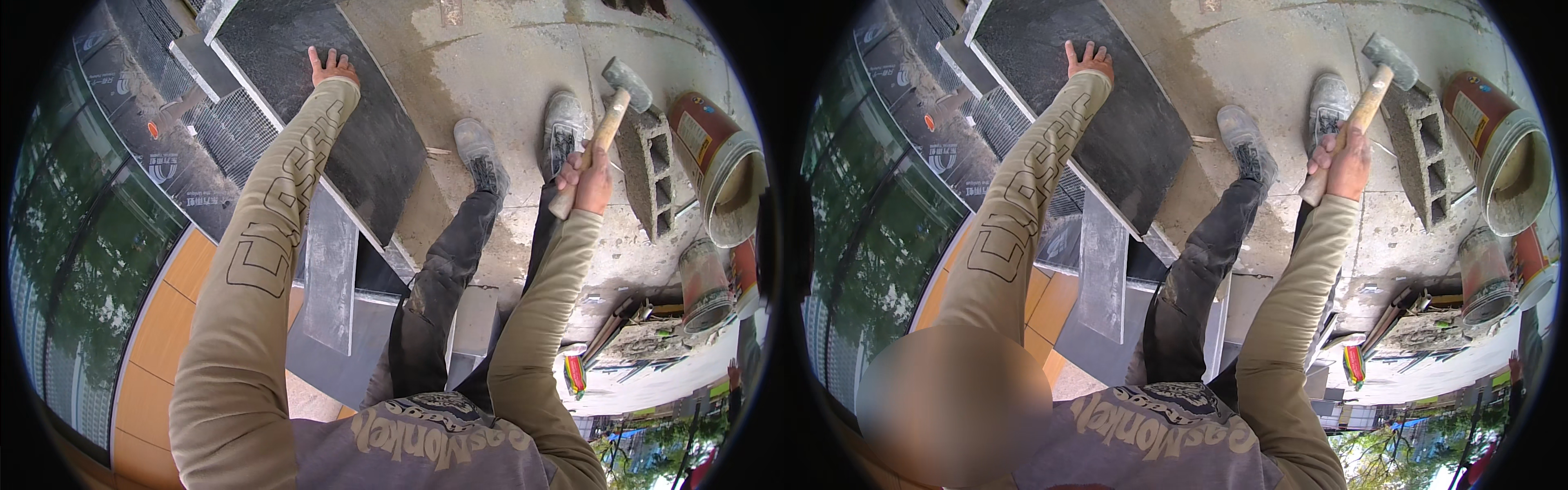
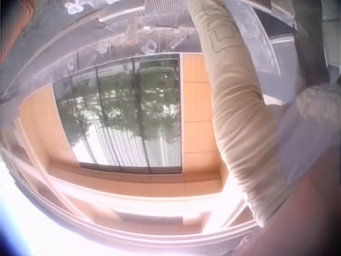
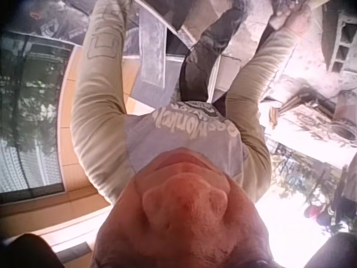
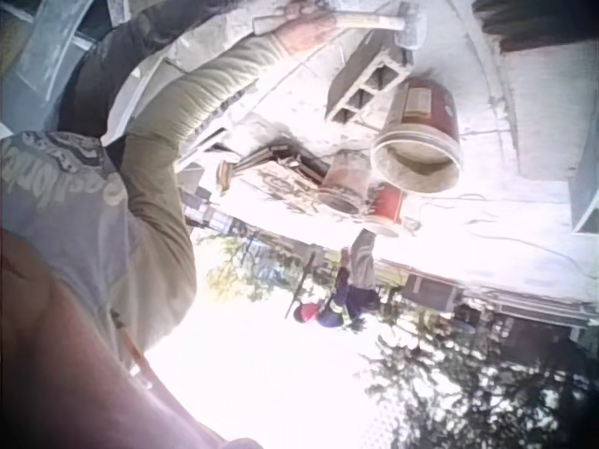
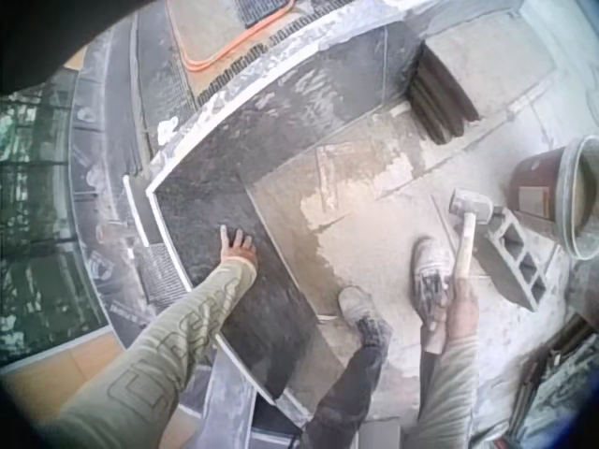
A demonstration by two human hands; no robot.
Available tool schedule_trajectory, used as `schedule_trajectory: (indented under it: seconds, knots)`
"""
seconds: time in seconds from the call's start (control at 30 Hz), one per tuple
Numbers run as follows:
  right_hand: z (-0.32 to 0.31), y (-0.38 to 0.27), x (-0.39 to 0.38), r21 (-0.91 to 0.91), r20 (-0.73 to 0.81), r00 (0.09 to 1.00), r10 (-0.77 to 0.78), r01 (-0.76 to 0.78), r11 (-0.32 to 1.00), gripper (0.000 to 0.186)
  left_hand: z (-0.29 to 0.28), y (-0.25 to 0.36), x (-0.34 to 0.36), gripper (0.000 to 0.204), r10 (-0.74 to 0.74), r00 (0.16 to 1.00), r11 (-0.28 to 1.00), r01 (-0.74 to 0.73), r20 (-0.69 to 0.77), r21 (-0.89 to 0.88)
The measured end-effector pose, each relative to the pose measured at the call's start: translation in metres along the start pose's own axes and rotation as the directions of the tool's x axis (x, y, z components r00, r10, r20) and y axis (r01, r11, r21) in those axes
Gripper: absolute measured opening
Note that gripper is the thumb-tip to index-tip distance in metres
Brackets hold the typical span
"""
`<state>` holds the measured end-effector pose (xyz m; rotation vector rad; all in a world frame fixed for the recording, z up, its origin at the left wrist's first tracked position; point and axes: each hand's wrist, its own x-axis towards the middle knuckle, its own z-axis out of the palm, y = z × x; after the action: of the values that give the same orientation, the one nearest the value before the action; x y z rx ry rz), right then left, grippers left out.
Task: The person spreads cement on the floor using a trowel, then places a large tile onto the prepared area. They use a rubber mallet to tap the tile into position and adjust its alignment.
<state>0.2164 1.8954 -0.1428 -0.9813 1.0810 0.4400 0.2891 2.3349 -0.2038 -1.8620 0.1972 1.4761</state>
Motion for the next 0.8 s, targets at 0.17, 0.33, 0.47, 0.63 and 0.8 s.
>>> schedule_trajectory:
  seconds: [0.17, 0.33, 0.47, 0.63, 0.8]
  knots:
    - [0.075, 0.019, 0.022, -0.01, -0.466, 0.798, -0.382, 0.427, 0.904, 0.041, 0.005, 0.027, 0.013, 0.059, 0.067, 0.998, 0.996, -0.066, -0.013, 0.067]
    - [0.152, 0.208, -0.076, -0.611, -0.045, 0.885, 0.463, -0.391, 0.688, 0.031, 0.021, 0.033, 0.024, 0.058, 0.072, 0.997, 0.988, -0.067, -0.036, 0.142]
    - [0.082, 0.144, -0.03, -0.179, -0.081, 0.939, 0.333, -0.343, 0.922, 0.029, 0.022, 0.036, 0.021, 0.058, 0.096, 0.995, 0.99, -0.097, 0.022, 0.098]
    - [0.052, 0.052, 0.006, -0.04, -0.283, 0.943, -0.174, 0.169, 0.985, 0.027, 0.013, 0.037, 0.014, 0.06, 0.054, 0.998, 0.994, -0.057, 0.031, 0.096]
    - [0.127, 0.248, -0.037, -0.432, -0.329, 0.912, -0.245, 0.086, 0.898, 0.032, 0.001, 0.052, 0.021, 0.069, 0.052, 0.998, 0.996, -0.05, -0.023, 0.073]
